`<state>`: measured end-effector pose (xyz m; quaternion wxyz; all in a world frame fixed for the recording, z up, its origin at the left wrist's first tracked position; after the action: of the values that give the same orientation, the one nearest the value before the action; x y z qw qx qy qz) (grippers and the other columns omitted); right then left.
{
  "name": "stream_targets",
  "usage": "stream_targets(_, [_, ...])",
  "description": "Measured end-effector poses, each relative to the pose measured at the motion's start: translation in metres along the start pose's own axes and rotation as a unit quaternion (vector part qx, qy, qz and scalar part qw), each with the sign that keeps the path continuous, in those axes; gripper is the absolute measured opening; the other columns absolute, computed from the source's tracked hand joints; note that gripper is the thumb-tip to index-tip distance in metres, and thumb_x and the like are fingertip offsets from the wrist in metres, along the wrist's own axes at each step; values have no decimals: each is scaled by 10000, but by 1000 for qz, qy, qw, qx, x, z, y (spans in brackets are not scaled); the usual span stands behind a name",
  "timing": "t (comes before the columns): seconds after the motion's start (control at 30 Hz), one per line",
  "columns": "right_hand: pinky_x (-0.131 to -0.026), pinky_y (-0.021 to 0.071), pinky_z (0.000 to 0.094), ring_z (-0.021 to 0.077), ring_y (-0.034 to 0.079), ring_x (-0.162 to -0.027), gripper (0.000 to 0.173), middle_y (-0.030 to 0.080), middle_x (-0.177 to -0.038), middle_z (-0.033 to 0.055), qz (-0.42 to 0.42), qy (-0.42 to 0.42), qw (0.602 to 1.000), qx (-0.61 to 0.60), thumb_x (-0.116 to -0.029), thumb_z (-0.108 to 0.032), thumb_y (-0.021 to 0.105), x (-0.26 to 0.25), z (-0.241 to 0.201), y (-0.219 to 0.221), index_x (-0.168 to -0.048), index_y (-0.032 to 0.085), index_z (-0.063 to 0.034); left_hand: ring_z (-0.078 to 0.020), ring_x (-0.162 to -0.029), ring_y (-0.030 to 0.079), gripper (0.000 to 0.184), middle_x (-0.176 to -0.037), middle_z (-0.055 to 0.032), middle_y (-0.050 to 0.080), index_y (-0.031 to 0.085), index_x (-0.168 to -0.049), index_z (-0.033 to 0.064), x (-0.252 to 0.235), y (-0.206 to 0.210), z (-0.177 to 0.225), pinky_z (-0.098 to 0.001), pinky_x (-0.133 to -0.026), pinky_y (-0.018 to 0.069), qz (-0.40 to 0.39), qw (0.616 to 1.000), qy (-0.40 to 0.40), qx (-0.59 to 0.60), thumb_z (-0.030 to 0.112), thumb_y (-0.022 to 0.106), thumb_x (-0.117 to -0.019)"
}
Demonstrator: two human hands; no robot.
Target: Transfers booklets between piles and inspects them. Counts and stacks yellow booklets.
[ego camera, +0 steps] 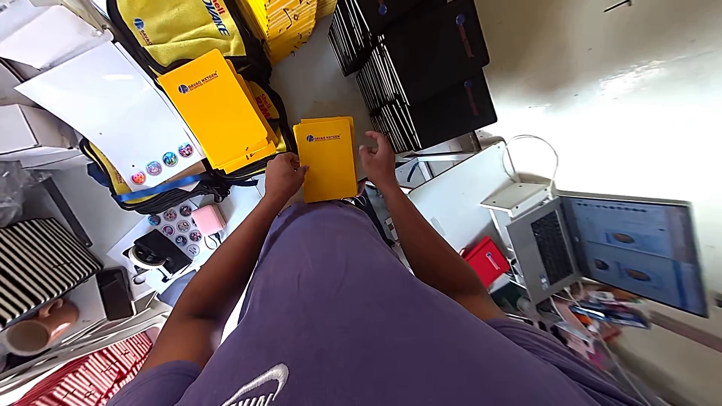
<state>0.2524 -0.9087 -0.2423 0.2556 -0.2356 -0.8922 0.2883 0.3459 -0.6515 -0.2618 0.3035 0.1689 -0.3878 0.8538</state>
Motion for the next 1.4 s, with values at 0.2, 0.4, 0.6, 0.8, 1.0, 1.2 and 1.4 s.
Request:
stream_targets(0.2, [-1175, 406, 503, 339, 450, -1444, 618, 452, -1564, 208, -20, -44, 995, 85, -997, -343, 602, 27, -24, 35, -1479, 489, 27, -367, -1282, 568, 513, -1492, -255, 488, 699, -1273, -3, 14, 10, 14, -527, -1050, 500, -42, 998, 39, -4, 383, 710, -935])
stream_targets(0.4, [-1023, 528, 482, 288, 624, -1215, 594, 604, -1346, 193, 32, -1, 999, -27, -954, -291, 654, 31, -19, 11, -1451, 475, -19, -243, -1029, 709, 489, -1244, -178, 654, 596, -1263, 5, 33, 21, 33, -431, -888, 607, -18, 971, 15, 237, 315, 774, -929])
stream_targets(0.6, [-916, 592, 369, 166, 700, -1064, 369, 700, -1244, 119, -39, -141, 986, -83, -1065, -187, 452, 31, -76, 3, -1367, 599, -34, -182, -909, 744, 405, -1055, -105, 729, 529, -1338, 3, 31, -39, 46, -402, -822, 649, 86, 936, 100, 327, 213, 659, -1017])
stream_targets(0.8, [-1122, 447, 516, 327, 523, -1360, 405, 555, -1477, 131, -24, -171, 972, 161, -965, -238, 662, -11, -53, 27, -1340, 655, -88, -145, -938, 728, 472, -1109, -114, 701, 495, -1374, -15, 16, -151, -4, -366, -846, 632, 275, 922, 72, 261, 313, 597, -1050])
stream_targets(1.0, [-1081, 483, 502, 336, 532, -1344, 357, 507, -1519, 143, -43, -165, 968, 186, -977, -270, 653, -16, -52, 42, -1294, 671, -107, -107, -908, 735, 411, -1094, -81, 725, 581, -1306, 31, -13, -191, -67, -323, -833, 629, 324, 912, 34, 251, 336, 623, -1034])
stream_targets(1.2, [-1057, 501, 481, 323, 560, -1306, 298, 524, -1501, 133, -40, -161, 965, 202, -968, -251, 653, -19, -55, 41, -1224, 692, -104, -72, -808, 739, 446, -990, -22, 760, 559, -1333, 44, -17, -196, -68, -280, -749, 631, 354, 895, 37, 268, 281, 701, -983])
stream_targets(1.4, [-1015, 532, 477, 304, 592, -1274, 311, 566, -1452, 125, -43, -174, 960, 215, -961, -245, 664, -21, -58, 39, -1234, 682, -98, -66, -767, 709, 505, -963, -15, 750, 544, -1389, 75, -20, -207, -75, -282, -746, 600, 385, 900, 21, 201, 322, 693, -974])
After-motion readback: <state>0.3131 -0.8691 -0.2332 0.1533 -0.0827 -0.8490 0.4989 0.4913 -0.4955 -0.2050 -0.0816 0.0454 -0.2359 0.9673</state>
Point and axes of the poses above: each hand's wrist, its own x-axis away from the middle knuckle, its own y-axis out of the palm, z = x × y, the point moved 9 cm from there along -x, towards the middle knuckle
